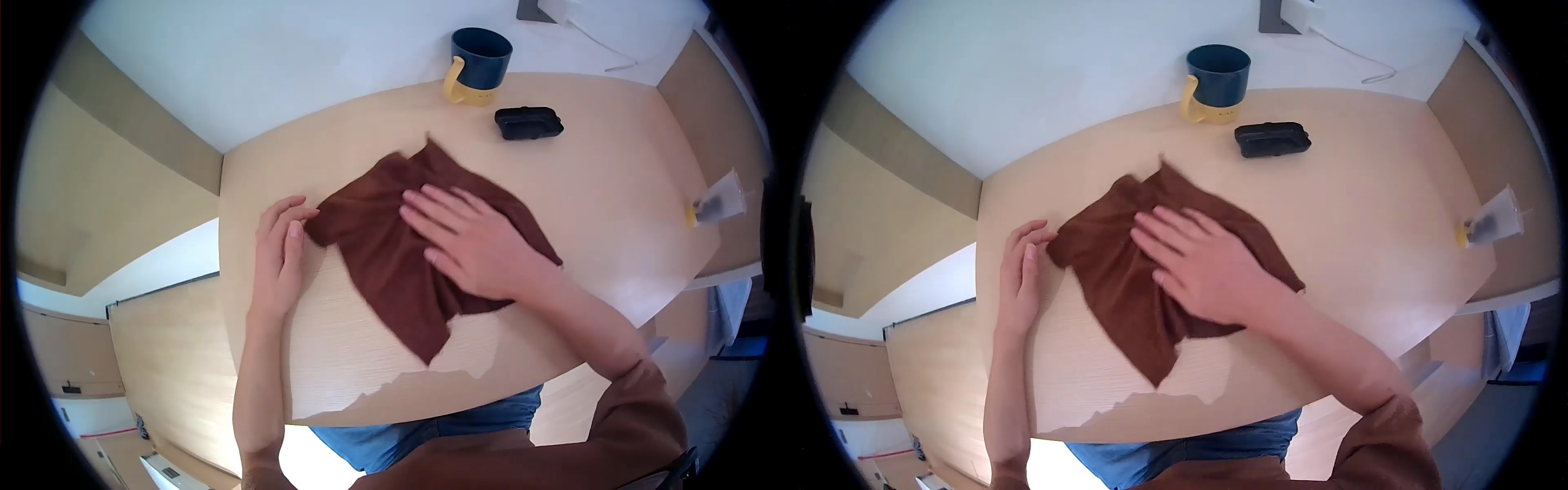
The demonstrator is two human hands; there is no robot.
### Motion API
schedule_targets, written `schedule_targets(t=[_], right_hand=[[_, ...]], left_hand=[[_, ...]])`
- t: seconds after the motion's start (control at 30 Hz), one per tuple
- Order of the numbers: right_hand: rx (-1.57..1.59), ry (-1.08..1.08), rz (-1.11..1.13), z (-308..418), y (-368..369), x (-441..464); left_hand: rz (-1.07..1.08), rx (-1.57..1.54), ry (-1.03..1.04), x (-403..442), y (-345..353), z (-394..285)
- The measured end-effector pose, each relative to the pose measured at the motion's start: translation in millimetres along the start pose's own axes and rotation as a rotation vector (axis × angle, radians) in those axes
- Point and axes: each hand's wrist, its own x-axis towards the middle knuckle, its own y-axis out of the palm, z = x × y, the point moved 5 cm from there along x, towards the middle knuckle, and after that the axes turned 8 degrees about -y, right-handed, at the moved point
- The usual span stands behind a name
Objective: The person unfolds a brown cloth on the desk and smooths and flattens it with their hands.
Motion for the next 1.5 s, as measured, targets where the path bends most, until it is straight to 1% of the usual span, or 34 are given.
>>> schedule_targets(t=[0.07, 0.1, 0.2, 0.33, 0.43, 0.53, 0.6, 0.67, 0.8, 0.9, 0.97, 1.03, 1.07, 1.17, 1.23, 1.3, 1.4, 1.5], right_hand=[[-0.027, 0.079, -0.024, -16.3, -2.2, -3.0], [-0.041, 0.091, -0.031, -18.6, -2.7, -3.3], [-0.052, 0.107, -0.035, -20.8, -0.1, -5.5], [-0.021, 0.072, -0.041, -15.4, -0.9, -7.0], [0.005, 0.005, -0.022, 2.3, 1.3, -6.3], [0.074, -0.078, 0.079, 26.4, 7.5, -7.2], [0.099, -0.148, 0.114, 41.3, 10.4, -9.6], [0.120, -0.142, 0.117, 43.1, 10.5, -8.8], [0.096, -0.087, 0.127, 33.5, 7.6, -6.9], [0.030, -0.015, -0.016, 8.0, 6.5, -9.0], [-0.017, 0.084, 0.013, -12.5, 1.5, -10.9], [-0.038, 0.148, -0.001, -28.9, -3.2, -13.6], [-0.042, 0.175, 0.027, -31.9, -4.8, -15.5], [-0.085, 0.179, 0.012, -26.0, -2.7, -14.9], [-0.073, 0.148, 0.026, -17.5, -2.3, -14.3], [-0.048, 0.104, 0.013, -9.0, -2.3, -13.7], [0.031, -0.043, 0.015, 9.4, 0.4, -11.5], [0.143, -0.168, 0.075, 26.8, 6.1, -11.2]], left_hand=[[0.002, 0.059, 0.035, -0.6, -0.7, 0.4], [0.002, 0.087, 0.056, -0.2, -0.6, -0.4], [0.017, 0.111, 0.032, -1.4, 0.6, -1.9], [0.002, 0.024, -0.021, -1.2, 4.1, 3.5], [0.003, 0.046, 0.021, -1.3, 3.3, 0.8], [0.013, 0.104, 0.052, 0.3, 2.7, 3.3], [0.017, 0.048, -0.002, -0.8, 3.5, 3.1], [0.020, 0.025, -0.035, 1.0, 3.8, 1.2], [0.018, 0.003, -0.052, -1.8, 5.1, 2.2], [0.026, 0.027, -0.025, -0.1, 4.4, 3.3], [0.044, 0.068, -0.001, -2.4, 4.9, 1.9], [0.069, 0.115, 0.032, -3.0, 5.0, -4.4], [0.067, 0.113, 0.031, -2.5, 5.5, -3.5], [0.049, 0.077, 0.005, -6.0, 8.7, 1.3], [0.038, 0.027, -0.033, -4.5, 8.1, -2.2], [0.065, 0.105, -0.007, -3.1, 7.5, -4.5], [0.079, 0.153, 0.033, -4.5, 7.1, -2.6], [0.075, 0.149, 0.054, -1.5, 6.9, 0.8]])
